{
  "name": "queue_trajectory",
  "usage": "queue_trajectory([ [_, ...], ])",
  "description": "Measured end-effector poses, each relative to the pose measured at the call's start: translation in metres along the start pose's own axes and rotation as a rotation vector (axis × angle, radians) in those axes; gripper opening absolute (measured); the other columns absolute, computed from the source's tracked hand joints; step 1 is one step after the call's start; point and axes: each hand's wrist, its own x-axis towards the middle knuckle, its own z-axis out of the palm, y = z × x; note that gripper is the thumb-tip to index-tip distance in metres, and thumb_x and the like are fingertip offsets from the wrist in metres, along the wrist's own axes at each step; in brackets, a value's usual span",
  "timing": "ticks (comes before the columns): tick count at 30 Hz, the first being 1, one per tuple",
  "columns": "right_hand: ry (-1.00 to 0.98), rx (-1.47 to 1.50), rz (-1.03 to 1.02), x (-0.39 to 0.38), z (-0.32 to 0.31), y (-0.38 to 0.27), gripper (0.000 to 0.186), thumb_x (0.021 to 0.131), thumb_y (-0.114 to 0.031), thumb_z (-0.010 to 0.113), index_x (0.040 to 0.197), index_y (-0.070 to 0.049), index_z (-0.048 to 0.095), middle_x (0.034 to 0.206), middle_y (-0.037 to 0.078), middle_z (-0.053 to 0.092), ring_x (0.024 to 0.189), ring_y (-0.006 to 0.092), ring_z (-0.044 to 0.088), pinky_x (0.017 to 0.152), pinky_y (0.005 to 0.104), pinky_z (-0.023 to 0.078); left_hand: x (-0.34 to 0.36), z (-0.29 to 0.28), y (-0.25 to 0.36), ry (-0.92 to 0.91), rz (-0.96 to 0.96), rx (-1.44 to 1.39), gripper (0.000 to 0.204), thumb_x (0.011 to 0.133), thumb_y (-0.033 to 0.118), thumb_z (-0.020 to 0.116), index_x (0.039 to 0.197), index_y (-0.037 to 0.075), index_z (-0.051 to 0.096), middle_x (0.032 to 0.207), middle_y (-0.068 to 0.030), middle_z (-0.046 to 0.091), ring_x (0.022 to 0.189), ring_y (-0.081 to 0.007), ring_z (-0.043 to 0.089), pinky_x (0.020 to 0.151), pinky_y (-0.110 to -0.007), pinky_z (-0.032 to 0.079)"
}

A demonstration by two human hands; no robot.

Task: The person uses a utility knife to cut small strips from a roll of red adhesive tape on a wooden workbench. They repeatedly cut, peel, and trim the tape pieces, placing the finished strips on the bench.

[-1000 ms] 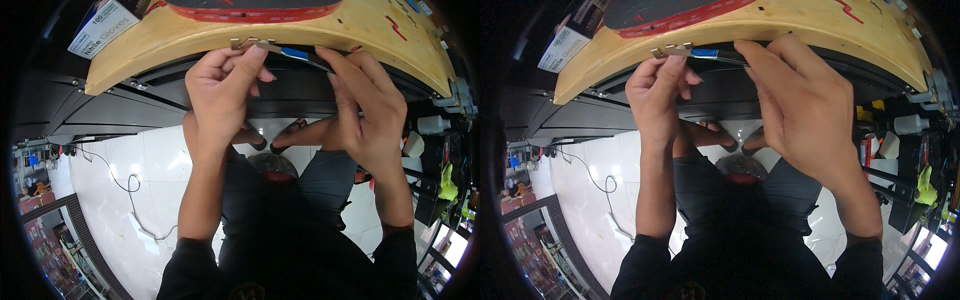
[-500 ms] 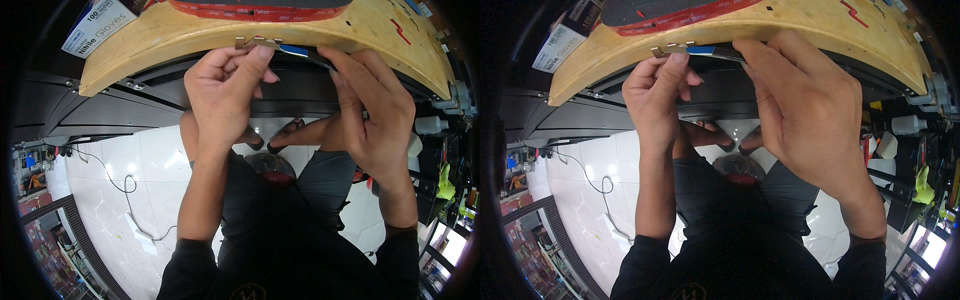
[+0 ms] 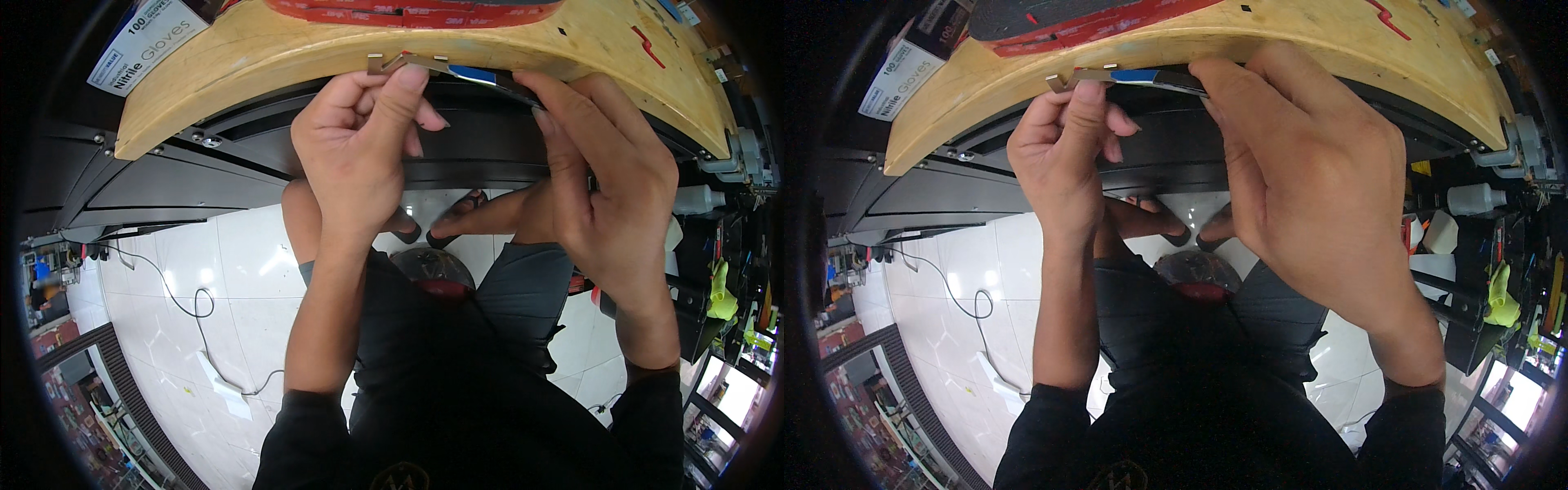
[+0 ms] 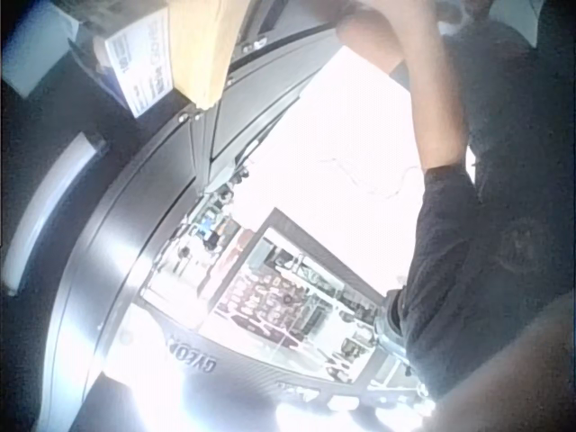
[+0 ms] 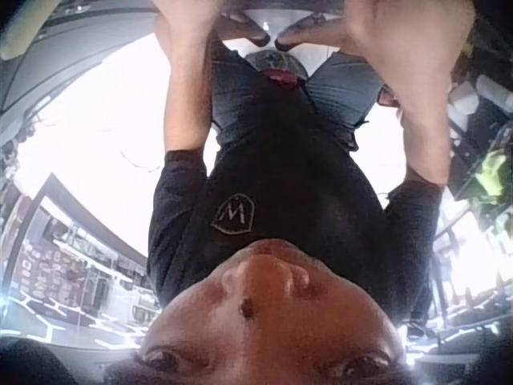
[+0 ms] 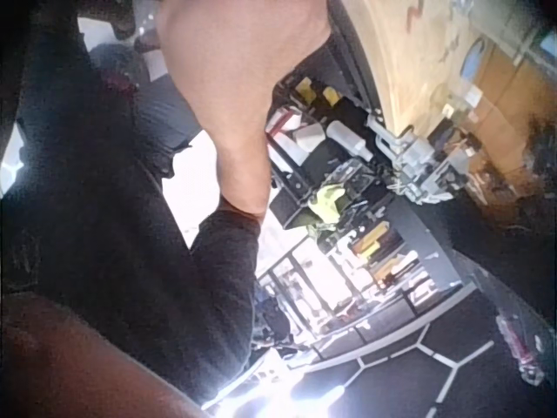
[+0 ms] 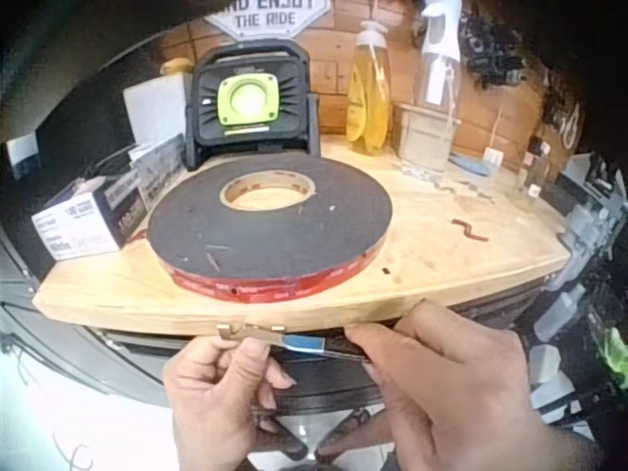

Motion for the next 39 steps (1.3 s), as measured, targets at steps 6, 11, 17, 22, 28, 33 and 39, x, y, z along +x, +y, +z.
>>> queue_trajectory([
  [6, -0.034, -0.005, -0.013, 0.004, -0.005, -0.002, 0.025, 0.089, 0.007, 0.064, 0.112, 0.003, 0.07, 0.085, 0.012, 0.061, 0.071, 0.0232, 0.062, 0.064, 0.0286, 0.048, 0.0, -0.002, 0.0, 0.002, -0.016, 0.021, 0.019, 0.099, 0.015, 0.068, 0.095, -0.004, 0.069, 0.072, -0.0085, 0.071, 0.054, -0.0044, 0.054, 0.052, -0.017, 0.041],
  [11, -0.08, -0.03, -0.028, 0.009, -0.011, -0.002, 0.023, 0.088, 0.008, 0.063, 0.11, 0.004, 0.068, 0.085, 0.013, 0.06, 0.07, 0.0253, 0.061, 0.063, 0.0294, 0.048, 0.001, 0.0, 0.001, 0.011, -0.015, 0.029, 0.019, 0.098, 0.015, 0.068, 0.094, -0.004, 0.069, 0.072, -0.0083, 0.071, 0.054, -0.0043, 0.054, 0.052, -0.017, 0.042],
  [17, -0.124, -0.081, -0.074, 0.015, -0.016, -0.002, 0.022, 0.089, 0.008, 0.063, 0.11, 0.005, 0.068, 0.085, 0.014, 0.06, 0.069, 0.0274, 0.062, 0.062, 0.0312, 0.048, -0.001, 0.001, 0.0, 0.026, 0.017, 0.061, 0.02, 0.098, 0.016, 0.068, 0.094, -0.004, 0.069, 0.072, -0.0076, 0.071, 0.054, -0.0036, 0.055, 0.051, -0.017, 0.041],
  [22, -0.149, -0.082, -0.058, 0.014, -0.018, -0.005, 0.022, 0.09, 0.007, 0.063, 0.111, 0.005, 0.067, 0.084, 0.014, 0.059, 0.068, 0.0267, 0.061, 0.06, 0.0322, 0.047, -0.001, 0.002, -0.002, 0.038, 0.032, 0.067, 0.019, 0.099, 0.016, 0.068, 0.094, -0.003, 0.069, 0.071, -0.0068, 0.071, 0.054, -0.0031, 0.055, 0.051, -0.016, 0.041],
  [28, -0.211, -0.114, -0.045, 0.016, -0.023, -0.006, 0.024, 0.09, 0.006, 0.062, 0.114, 0.005, 0.066, 0.086, 0.014, 0.059, 0.068, 0.0253, 0.062, 0.059, 0.0333, 0.047, -0.002, 0.008, -0.004, 0.081, 0.049, 0.053, 0.019, 0.099, 0.015, 0.067, 0.093, -0.002, 0.068, 0.07, -0.0055, 0.07, 0.055, -0.0029, 0.056, 0.051, -0.016, 0.041],
  [33, -0.214, -0.115, -0.027, 0.021, -0.023, -0.011, 0.025, 0.09, 0.006, 0.063, 0.115, 0.005, 0.066, 0.088, 0.014, 0.059, 0.07, 0.0258, 0.062, 0.06, 0.0338, 0.048, -0.004, 0.009, -0.004, 0.091, 0.066, 0.074, 0.019, 0.1, 0.015, 0.066, 0.094, -0.002, 0.068, 0.07, -0.0051, 0.07, 0.055, -0.0026, 0.056, 0.051, -0.016, 0.041],
  [39, -0.233, -0.133, -0.04, 0.022, -0.024, -0.008, 0.027, 0.089, 0.007, 0.063, 0.116, 0.004, 0.065, 0.089, 0.015, 0.06, 0.071, 0.0282, 0.063, 0.062, 0.0348, 0.049, -0.005, 0.011, -0.004, 0.106, 0.048, 0.057, 0.018, 0.1, 0.015, 0.066, 0.094, -0.002, 0.069, 0.07, -0.0049, 0.07, 0.056, -0.0024, 0.056, 0.051, -0.016, 0.041],
])
